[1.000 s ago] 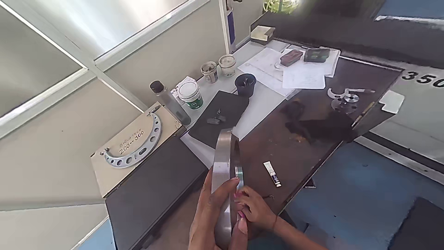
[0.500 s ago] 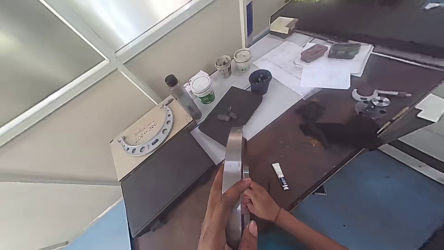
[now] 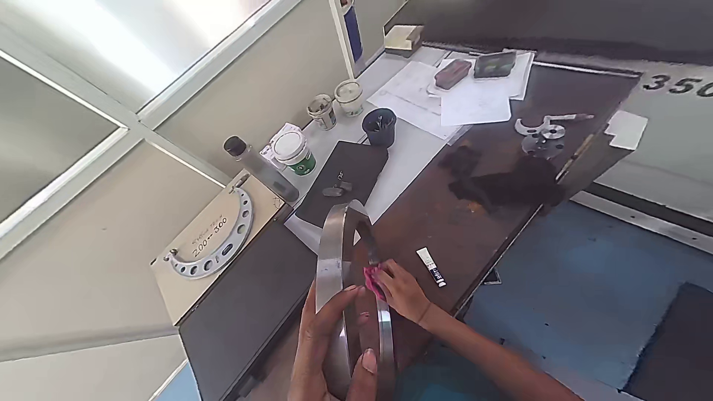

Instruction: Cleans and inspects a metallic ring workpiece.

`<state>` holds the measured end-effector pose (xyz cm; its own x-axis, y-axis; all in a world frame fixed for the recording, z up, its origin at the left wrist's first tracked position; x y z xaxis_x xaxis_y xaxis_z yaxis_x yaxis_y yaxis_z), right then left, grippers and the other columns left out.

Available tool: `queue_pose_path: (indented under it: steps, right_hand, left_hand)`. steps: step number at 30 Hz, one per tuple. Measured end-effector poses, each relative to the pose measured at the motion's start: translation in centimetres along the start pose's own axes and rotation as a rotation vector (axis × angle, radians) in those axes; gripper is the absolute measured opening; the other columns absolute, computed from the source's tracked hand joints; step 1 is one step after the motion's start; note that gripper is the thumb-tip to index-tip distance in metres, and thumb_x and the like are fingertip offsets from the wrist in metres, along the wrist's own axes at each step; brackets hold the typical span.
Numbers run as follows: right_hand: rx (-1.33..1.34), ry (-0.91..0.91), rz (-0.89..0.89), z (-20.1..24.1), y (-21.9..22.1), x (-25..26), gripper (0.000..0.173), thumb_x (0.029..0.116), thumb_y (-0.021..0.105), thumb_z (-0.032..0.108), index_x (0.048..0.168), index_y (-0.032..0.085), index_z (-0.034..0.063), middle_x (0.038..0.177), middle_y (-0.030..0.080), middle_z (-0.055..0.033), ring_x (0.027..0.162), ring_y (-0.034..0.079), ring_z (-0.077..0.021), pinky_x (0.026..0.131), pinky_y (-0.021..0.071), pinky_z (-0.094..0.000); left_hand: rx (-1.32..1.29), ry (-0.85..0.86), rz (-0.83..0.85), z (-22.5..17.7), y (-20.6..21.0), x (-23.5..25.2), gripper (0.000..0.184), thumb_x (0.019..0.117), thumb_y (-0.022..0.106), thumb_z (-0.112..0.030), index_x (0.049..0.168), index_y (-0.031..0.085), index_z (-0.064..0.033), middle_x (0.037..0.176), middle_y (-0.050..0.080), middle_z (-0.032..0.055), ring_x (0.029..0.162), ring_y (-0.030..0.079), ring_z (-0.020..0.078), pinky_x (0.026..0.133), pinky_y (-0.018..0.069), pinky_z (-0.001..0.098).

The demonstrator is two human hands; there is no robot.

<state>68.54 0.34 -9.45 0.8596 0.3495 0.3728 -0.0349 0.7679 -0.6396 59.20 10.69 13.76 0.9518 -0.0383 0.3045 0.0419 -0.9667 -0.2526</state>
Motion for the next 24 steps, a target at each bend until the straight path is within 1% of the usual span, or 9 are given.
queue_pose_path:
  steps: [2,5,11,13,16,17,19,21,24]
  right_hand:
    - [-0.097,-0.106,-0.149,-0.1,0.0,1.8,0.016,0.0927,0.065,0.006,0.105,0.074,0.0037,0.106,0.069,-0.0240,0.097,0.071,-0.0388,0.084,0.0610,-0.0479]
    - [-0.112,-0.116,-0.167,-0.1,0.4,2.0,0.017,0.0966,0.061,0.012,0.105,0.074,0.0061,0.106,0.070,-0.0203,0.099,0.071,-0.0359,0.086,0.0601,-0.0463]
    - [0.177,0.056,0.227,1.8,0.3,-4.2,0.024,0.0927,0.062,0.019,0.104,0.075,0.0030,0.107,0.069,-0.0191,0.092,0.072,-0.0318,0.077,0.0611,-0.0472]
    - [0.357,0.141,0.427,3.7,-0.3,-6.3,0.025,0.0915,0.064,0.020,0.103,0.075,0.0021,0.105,0.069,-0.0183,0.093,0.069,-0.0304,0.081,0.0578,-0.0481]
    - [0.832,0.121,0.574,7.8,-2.6,-7.5,0.017,0.0942,0.066,0.013,0.101,0.074,0.0001,0.092,0.071,-0.0078,0.085,0.066,-0.0099,0.078,0.0538,-0.0292]
    - [1.044,0.084,0.582,9.3,-3.6,-7.3,0.017,0.0969,0.062,0.011,0.105,0.072,0.0004,0.092,0.071,-0.0017,0.083,0.063,-0.0009,0.075,0.0527,-0.0211]
    - [1.338,0.015,0.532,11.7,-6.1,-6.3,0.023,0.1044,0.056,0.017,0.119,0.068,0.0039,0.107,0.071,0.0044,0.096,0.064,0.0040,0.086,0.0536,-0.0186]
    - [1.415,-0.020,0.411,13.2,-8.0,-5.1,0.027,0.1075,0.053,0.022,0.127,0.063,0.0067,0.117,0.069,0.0056,0.106,0.062,0.0028,0.094,0.0527,-0.0206]
    - [1.332,-0.059,0.291,13.9,-8.1,-4.8,0.025,0.1068,0.050,0.016,0.123,0.061,0.0013,0.110,0.068,0.0014,0.102,0.063,0.0023,0.092,0.0529,-0.0204]
  left_hand:
    - [-0.008,0.004,-0.014,0.1,0.0,-0.1,0.050,0.0960,0.065,-0.013,0.143,0.051,-0.0040,0.151,0.049,0.0153,0.129,0.060,0.0292,0.096,0.0624,0.0426]
    - [-0.022,0.027,-0.030,0.3,-0.2,-0.2,0.049,0.0959,0.065,-0.013,0.142,0.052,-0.0035,0.150,0.049,0.0174,0.127,0.061,0.0297,0.097,0.0617,0.0425]
    - [-0.035,0.049,-0.041,0.2,0.0,-0.3,0.048,0.0943,0.063,-0.010,0.141,0.055,-0.0040,0.151,0.045,0.0233,0.124,0.062,0.0299,0.095,0.0620,0.0413]
    - [-0.033,0.047,-0.043,0.3,0.0,-0.4,0.048,0.0932,0.063,-0.008,0.140,0.055,-0.0024,0.153,0.043,0.0243,0.125,0.062,0.0292,0.095,0.0617,0.0392]
    - [-0.016,0.050,-0.043,0.3,0.0,-0.5,0.048,0.0935,0.064,-0.011,0.140,0.056,-0.0019,0.154,0.042,0.0250,0.129,0.059,0.0299,0.100,0.0592,0.0406]
    - [-0.002,0.056,-0.041,0.2,-0.1,-0.6,0.048,0.0938,0.064,-0.012,0.140,0.056,-0.0022,0.153,0.043,0.0243,0.132,0.057,0.0298,0.105,0.0568,0.0415]
    - [0.030,0.060,-0.038,0.0,-0.2,-0.6,0.048,0.0944,0.064,-0.014,0.140,0.056,-0.0039,0.153,0.044,0.0212,0.138,0.051,0.0265,0.113,0.0491,0.0401]
    - [0.066,0.047,-0.040,-0.2,-0.2,-0.8,0.048,0.0942,0.065,-0.014,0.141,0.057,-0.0079,0.155,0.044,0.0171,0.143,0.045,0.0201,0.118,0.0424,0.0344]
    - [0.095,0.058,-0.035,-0.3,-0.2,-0.7,0.046,0.0953,0.064,-0.015,0.141,0.057,-0.0109,0.156,0.044,0.0147,0.145,0.042,0.0176,0.119,0.0393,0.0329]
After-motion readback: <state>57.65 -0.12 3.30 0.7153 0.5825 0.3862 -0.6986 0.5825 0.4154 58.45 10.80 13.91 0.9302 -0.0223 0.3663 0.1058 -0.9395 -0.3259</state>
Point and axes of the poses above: each hand's wrist, its own x-axis towards the middle knuckle, its own y-axis out of the palm, z = x × y, the point moved 7 cm from there along x, towards the middle knuckle
